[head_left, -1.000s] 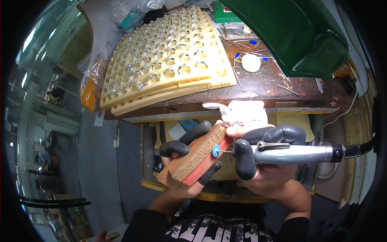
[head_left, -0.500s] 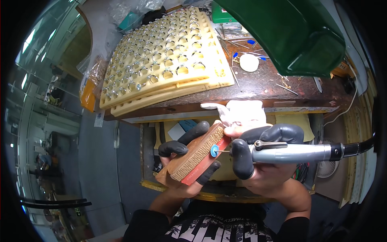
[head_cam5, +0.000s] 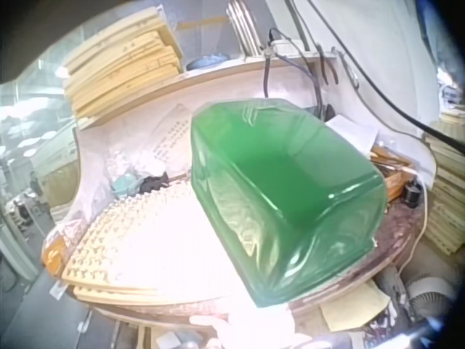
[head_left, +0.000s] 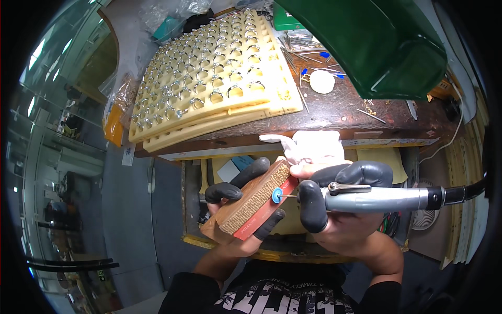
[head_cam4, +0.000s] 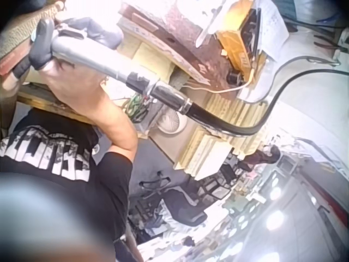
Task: Polishing a blue gemstone set in a piece of jewelry using a rotary tool.
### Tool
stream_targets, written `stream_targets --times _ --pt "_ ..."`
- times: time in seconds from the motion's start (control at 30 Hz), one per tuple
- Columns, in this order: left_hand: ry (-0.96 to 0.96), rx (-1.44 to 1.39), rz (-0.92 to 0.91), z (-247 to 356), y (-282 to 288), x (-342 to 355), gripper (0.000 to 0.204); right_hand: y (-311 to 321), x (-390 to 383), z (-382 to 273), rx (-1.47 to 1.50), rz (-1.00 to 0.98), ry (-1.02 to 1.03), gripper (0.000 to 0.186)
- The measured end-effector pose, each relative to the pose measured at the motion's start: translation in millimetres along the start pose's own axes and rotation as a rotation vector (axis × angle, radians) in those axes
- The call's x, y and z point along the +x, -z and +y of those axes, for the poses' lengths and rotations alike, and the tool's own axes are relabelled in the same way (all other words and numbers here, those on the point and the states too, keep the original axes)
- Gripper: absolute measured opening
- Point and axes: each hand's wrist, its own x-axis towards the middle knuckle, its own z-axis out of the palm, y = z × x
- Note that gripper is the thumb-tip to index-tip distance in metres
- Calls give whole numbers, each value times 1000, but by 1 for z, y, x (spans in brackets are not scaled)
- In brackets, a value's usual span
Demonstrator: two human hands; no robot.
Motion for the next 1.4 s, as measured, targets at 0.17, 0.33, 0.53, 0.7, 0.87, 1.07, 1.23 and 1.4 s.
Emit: stream_targets --times 0.17,0.33,0.53,0.7,0.87,1.07,1.23,1.4 --pt "-58 -55 -16 -4 0 1 55 -1 1 3 -23 15 66 36" --pt "6 -94 8 -3 1 0 54 -1 1 3 -32 -4 64 35" --pt "80 -242 54 6 -4 0 27 0 2 3 -52 -13 61 27" --pt "163 -410 92 0 0 -5 12 2 3 0 -81 -27 51 23" --pt "-41 -52 5 0 -4 2 45 4 5 0 -176 -102 107 26" --pt "170 -126 111 4 0 -2 59 -3 0 4 43 18 39 36" --pt "254 -166 181 13 -7 1 59 1 3 3 -5 -34 66 34" --pt "153 -127 101 6 -3 0 58 -2 1 3 22 10 37 34"
